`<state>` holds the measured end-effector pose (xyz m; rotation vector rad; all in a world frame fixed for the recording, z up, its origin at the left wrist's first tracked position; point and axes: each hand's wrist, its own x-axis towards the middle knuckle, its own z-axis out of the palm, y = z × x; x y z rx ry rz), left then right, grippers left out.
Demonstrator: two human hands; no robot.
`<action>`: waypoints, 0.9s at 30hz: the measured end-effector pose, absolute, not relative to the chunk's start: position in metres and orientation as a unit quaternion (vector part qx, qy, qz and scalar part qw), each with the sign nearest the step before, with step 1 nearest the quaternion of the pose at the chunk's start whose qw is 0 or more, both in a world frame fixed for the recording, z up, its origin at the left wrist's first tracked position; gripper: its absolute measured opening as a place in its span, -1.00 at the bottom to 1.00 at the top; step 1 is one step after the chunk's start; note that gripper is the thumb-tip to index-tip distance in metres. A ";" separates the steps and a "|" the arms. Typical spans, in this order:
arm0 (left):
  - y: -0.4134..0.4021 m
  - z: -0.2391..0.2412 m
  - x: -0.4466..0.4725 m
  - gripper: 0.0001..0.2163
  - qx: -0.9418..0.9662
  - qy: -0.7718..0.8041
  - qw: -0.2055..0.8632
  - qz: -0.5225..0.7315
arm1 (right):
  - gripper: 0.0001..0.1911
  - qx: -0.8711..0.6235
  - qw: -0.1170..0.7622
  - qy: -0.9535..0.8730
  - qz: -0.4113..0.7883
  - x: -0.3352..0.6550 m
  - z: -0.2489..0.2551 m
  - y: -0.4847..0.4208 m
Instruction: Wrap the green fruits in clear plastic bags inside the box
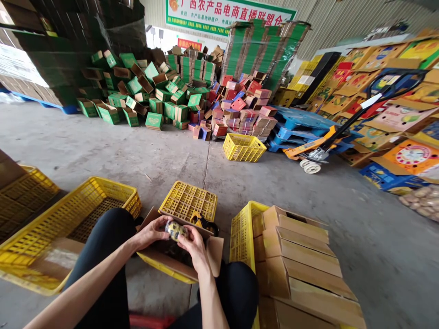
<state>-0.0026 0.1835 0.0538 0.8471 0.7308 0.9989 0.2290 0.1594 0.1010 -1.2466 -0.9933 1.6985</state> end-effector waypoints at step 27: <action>0.182 0.060 -0.007 -0.37 0.276 0.399 0.811 0.325 | -0.60 -0.481 0.385 -0.585 0.528 0.224 0.093 0.163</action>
